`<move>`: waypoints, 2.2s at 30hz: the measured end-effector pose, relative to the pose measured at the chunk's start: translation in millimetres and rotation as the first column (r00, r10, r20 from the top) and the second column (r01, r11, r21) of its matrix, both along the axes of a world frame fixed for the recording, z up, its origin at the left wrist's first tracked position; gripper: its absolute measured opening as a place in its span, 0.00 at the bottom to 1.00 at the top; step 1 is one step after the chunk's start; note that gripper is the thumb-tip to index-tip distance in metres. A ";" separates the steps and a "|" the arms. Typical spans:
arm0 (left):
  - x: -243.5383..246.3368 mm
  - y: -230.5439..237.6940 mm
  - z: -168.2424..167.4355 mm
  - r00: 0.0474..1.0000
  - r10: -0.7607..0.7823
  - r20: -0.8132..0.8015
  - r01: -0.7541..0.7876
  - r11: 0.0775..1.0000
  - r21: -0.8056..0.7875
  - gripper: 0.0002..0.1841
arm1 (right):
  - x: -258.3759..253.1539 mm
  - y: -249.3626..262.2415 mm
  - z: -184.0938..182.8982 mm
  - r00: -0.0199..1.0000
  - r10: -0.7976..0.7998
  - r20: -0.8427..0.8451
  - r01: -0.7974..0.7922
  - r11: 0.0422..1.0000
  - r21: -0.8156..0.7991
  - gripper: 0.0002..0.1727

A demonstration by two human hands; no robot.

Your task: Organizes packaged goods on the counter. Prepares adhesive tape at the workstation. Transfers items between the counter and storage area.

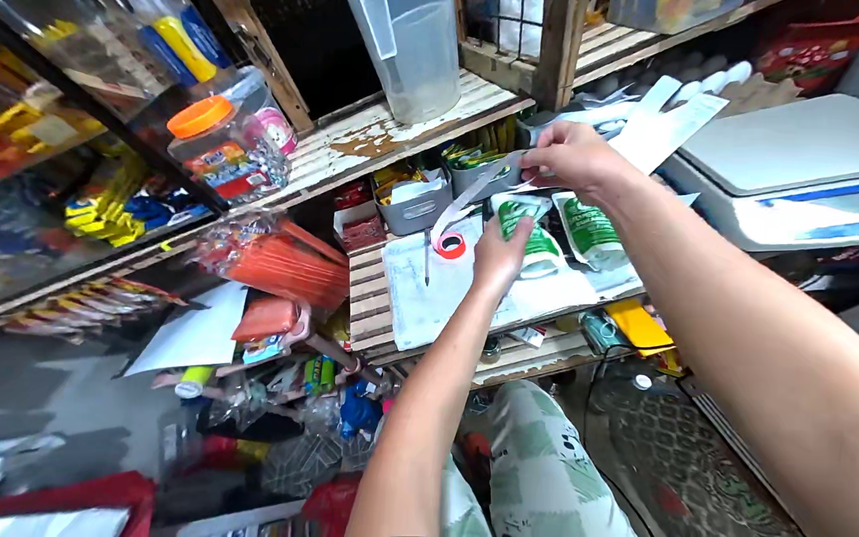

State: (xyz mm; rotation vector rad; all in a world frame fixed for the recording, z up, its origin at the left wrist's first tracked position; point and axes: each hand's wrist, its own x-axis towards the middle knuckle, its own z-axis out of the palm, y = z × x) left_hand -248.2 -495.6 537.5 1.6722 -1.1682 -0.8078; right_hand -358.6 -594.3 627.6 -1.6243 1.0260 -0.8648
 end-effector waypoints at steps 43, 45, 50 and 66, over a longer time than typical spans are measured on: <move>84.1 170.1 32.9 0.822 0.186 0.539 0.127 0.862 -0.490 0.06 | 28.5 172.2 -70.4 0.864 0.475 0.164 -0.408 0.853 -0.325 0.28; 85.3 169.1 33.2 0.817 0.178 0.548 0.129 0.870 -0.476 0.05 | 29.1 171.1 -70.5 0.866 0.478 0.145 -0.411 0.847 -0.337 0.27; 88.3 167.0 28.6 0.861 0.148 0.486 0.158 0.831 -0.534 0.02 | 29.0 173.3 -67.5 0.853 0.492 0.174 -0.430 0.852 -0.299 0.29; 93.9 164.4 19.2 0.966 -0.029 0.257 0.200 0.714 -0.671 0.03 | 34.0 168.6 -68.3 0.753 0.524 0.398 -0.509 0.847 -0.153 0.31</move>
